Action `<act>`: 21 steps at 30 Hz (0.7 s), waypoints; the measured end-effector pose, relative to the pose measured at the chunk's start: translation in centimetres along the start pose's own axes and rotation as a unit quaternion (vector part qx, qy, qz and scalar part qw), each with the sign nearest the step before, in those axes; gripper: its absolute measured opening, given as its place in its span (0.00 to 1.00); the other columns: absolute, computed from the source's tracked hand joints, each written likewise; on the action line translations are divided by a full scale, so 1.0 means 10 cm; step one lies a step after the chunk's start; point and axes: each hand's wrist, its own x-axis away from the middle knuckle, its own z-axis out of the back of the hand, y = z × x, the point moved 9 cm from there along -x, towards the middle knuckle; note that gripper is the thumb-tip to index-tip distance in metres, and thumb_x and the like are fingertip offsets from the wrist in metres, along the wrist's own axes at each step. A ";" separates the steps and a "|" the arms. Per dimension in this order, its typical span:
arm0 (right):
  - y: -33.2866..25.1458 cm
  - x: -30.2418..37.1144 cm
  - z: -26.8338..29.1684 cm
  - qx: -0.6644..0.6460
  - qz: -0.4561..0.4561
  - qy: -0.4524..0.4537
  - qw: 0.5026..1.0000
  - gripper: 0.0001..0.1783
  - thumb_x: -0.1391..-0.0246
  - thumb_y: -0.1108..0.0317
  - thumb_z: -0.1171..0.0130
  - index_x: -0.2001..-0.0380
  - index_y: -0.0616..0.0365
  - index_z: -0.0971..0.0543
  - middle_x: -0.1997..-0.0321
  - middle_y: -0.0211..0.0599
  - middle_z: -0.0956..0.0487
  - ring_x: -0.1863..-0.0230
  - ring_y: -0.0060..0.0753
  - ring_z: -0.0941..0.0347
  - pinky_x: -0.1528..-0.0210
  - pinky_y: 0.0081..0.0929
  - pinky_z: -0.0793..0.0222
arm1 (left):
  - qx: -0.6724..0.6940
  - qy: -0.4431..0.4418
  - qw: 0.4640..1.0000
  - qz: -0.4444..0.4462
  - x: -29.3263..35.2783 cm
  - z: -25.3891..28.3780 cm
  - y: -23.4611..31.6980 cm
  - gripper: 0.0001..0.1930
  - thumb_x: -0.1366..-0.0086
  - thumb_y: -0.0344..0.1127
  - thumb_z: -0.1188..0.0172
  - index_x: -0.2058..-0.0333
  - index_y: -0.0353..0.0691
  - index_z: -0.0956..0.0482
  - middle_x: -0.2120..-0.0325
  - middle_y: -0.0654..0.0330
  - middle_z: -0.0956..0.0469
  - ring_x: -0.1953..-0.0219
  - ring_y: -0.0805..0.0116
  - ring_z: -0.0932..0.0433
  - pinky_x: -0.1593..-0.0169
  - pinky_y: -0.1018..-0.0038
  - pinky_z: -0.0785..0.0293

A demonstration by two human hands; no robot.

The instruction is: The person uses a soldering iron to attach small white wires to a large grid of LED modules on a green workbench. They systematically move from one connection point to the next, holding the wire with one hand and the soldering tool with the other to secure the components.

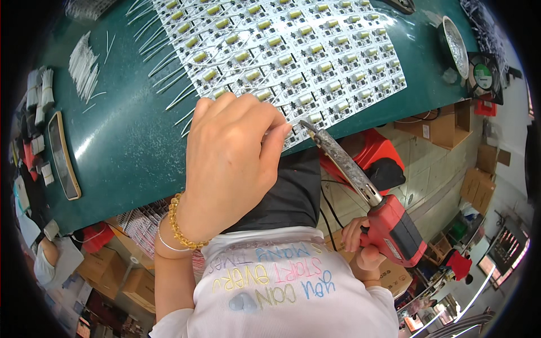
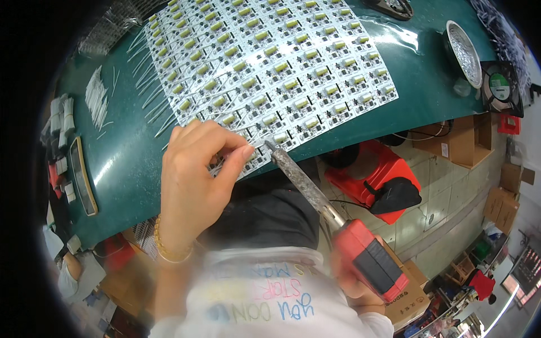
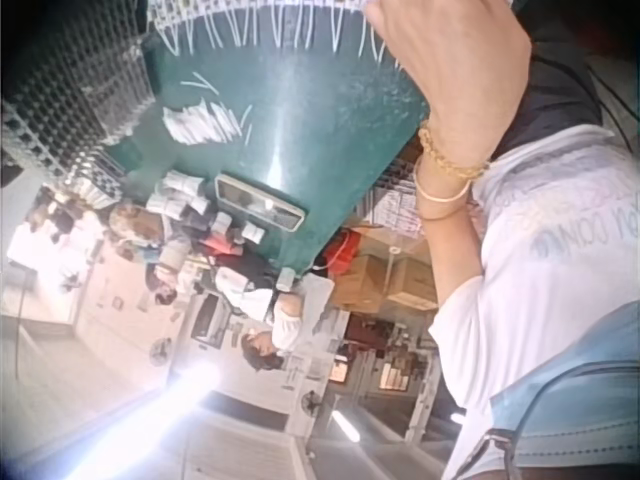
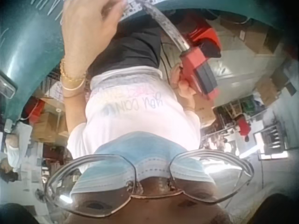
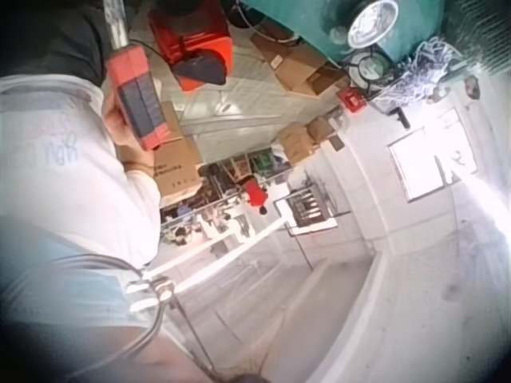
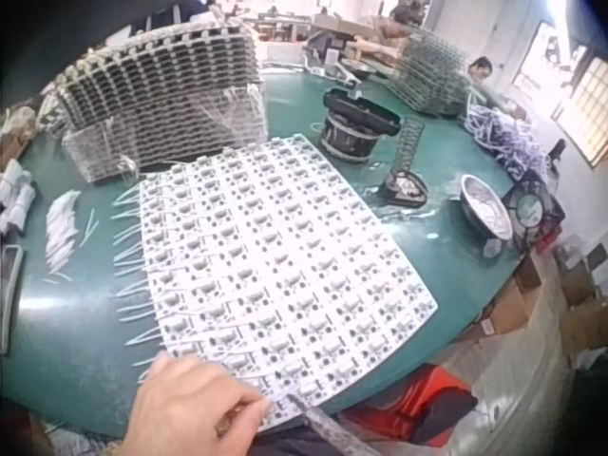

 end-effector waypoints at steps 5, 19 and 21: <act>0.12 0.09 0.15 0.127 0.041 -0.010 0.991 0.42 0.56 0.32 0.41 0.54 0.59 0.32 0.85 0.25 0.33 0.85 0.24 0.36 0.78 0.25 0.37 | -0.001 -0.001 1.000 0.005 -0.01 0.00 0.01 0.05 0.46 0.28 0.35 0.76 0.39 0.23 0.81 0.62 0.27 0.76 0.65 0.31 0.65 0.71 0.40; -0.01 0.01 0.06 0.033 0.040 -0.003 0.999 0.43 0.52 0.33 0.44 0.48 0.60 0.33 0.88 0.22 0.34 0.85 0.23 0.36 0.77 0.25 0.37 | -0.015 -0.009 1.000 0.006 -0.03 -0.01 0.01 0.05 0.47 0.28 0.35 0.77 0.38 0.23 0.81 0.62 0.27 0.77 0.65 0.31 0.66 0.71 0.39; 0.01 0.01 0.05 0.031 0.038 -0.008 0.999 0.43 0.52 0.33 0.44 0.48 0.60 0.34 0.88 0.22 0.34 0.86 0.23 0.37 0.78 0.25 0.38 | -0.016 -0.009 1.000 0.007 -0.03 -0.01 0.01 0.05 0.47 0.28 0.35 0.77 0.38 0.23 0.81 0.61 0.27 0.77 0.65 0.31 0.66 0.72 0.39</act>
